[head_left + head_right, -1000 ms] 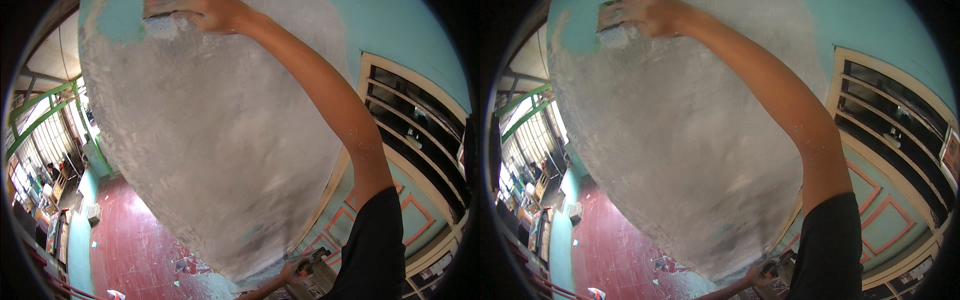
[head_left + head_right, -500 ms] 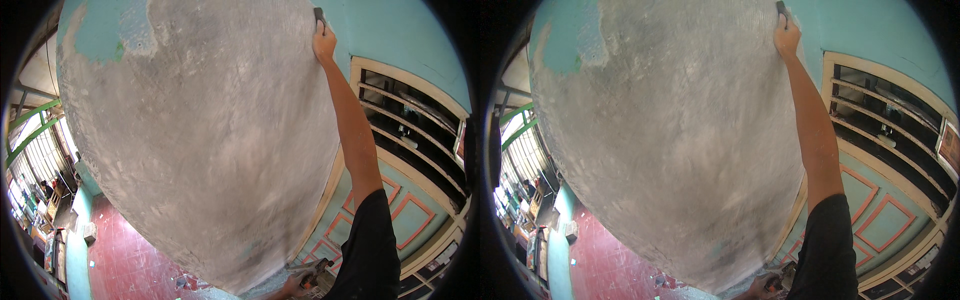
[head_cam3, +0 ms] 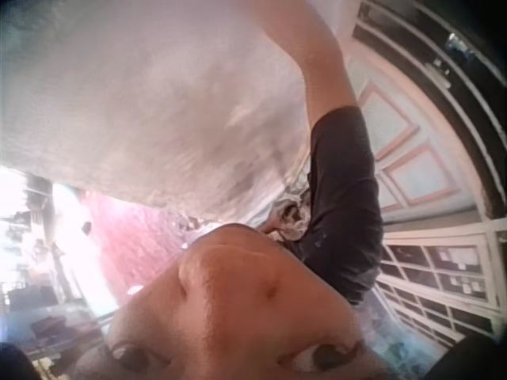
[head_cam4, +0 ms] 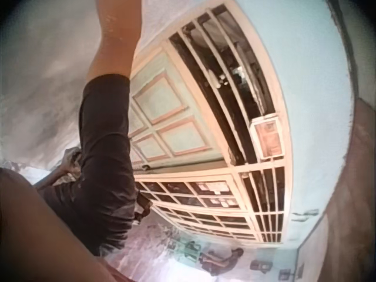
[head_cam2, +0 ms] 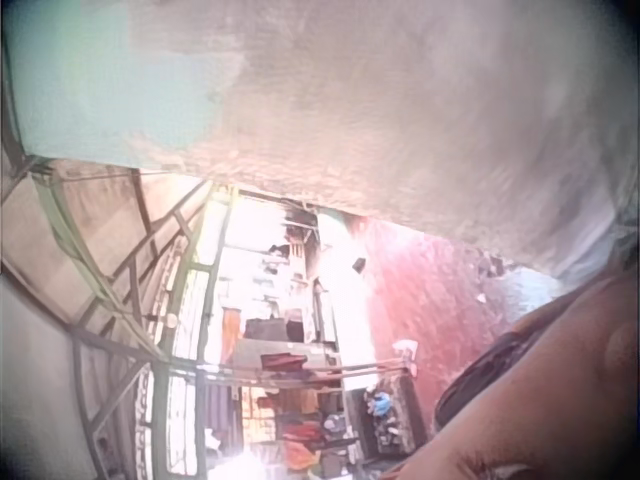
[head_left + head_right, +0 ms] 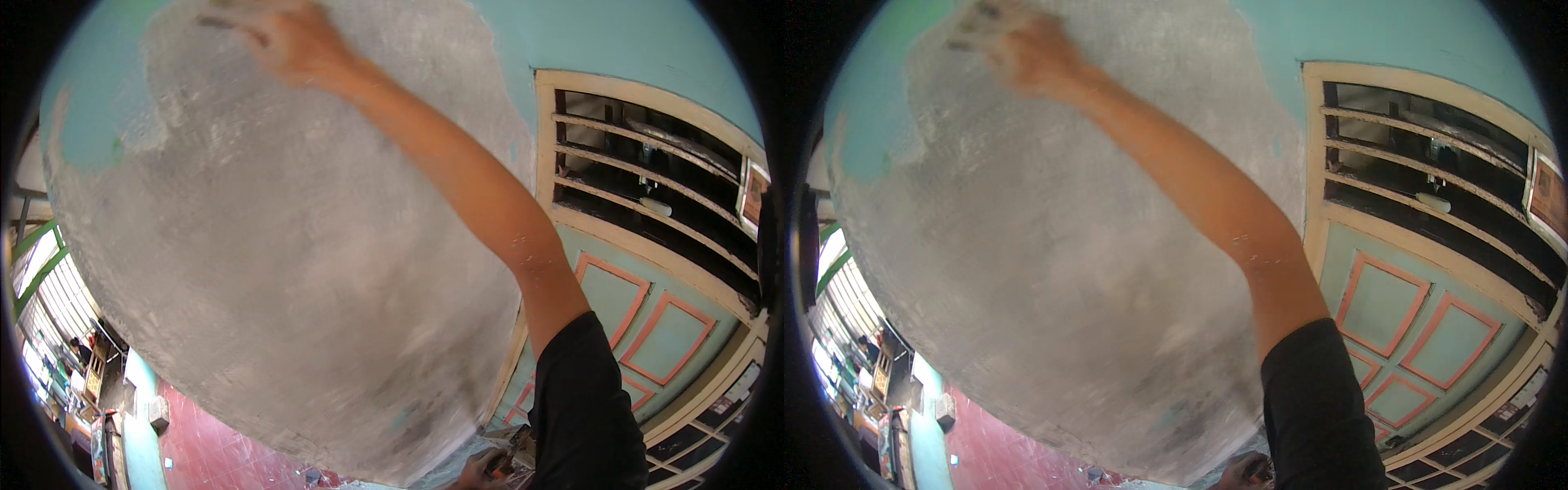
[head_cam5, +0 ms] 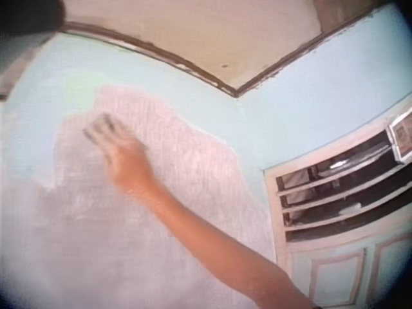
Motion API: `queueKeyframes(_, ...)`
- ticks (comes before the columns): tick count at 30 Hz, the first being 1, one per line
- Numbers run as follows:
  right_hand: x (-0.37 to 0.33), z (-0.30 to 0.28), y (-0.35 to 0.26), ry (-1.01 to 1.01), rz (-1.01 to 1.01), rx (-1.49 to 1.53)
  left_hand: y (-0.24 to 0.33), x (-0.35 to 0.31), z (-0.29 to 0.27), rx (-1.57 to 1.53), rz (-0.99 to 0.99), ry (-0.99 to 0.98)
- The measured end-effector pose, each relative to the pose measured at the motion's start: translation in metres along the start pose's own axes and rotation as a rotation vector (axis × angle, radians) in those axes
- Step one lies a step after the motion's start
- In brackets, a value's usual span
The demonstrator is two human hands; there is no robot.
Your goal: The person sands a large vertical wall surface using a sanding block held in the right hand. The person moves the block in repeated strokes across the wall, working from lower to higher areas while standing on a ladder. The wall surface appears to be covered with a light gray material, and the person continues sanding throughout the clip.
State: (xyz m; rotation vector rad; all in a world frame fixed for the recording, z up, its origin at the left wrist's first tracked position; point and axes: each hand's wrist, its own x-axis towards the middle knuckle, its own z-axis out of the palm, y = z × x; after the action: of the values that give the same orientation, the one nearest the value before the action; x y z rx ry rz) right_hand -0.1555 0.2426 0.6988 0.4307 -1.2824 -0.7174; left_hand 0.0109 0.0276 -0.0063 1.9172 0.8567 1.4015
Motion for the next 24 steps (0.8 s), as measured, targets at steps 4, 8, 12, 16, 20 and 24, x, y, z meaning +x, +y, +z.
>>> queueKeyframes(4, -0.009, -0.004, 0.001, -0.081, 0.066, 0.111, 0.007, 0.000, 0.002, -0.256, -0.099, -0.010)
queueKeyframes(8, -0.040, -0.053, 0.050, -0.158, 0.201, 0.241, 0.017, 0.004, 0.002, -0.267, -0.037, 0.065)
queueKeyframes(12, -0.112, -0.112, 0.126, -0.039, 0.653, 0.000, 0.027, 0.005, -0.001, -0.290, -0.112, 0.027)
queueKeyframes(16, -0.157, -0.155, 0.177, 0.119, 0.800, -0.256, 0.036, 0.012, -0.004, -0.103, -0.116, 0.046)
queueKeyframes(20, -0.136, -0.134, 0.157, 0.090, 1.070, -0.314, 0.032, 0.010, -0.003, -0.015, -0.105, 0.023)
queueKeyframes(24, -0.090, -0.090, 0.091, 0.080, 0.816, -0.166, 0.032, 0.013, -0.006, -0.001, -0.101, 0.000)
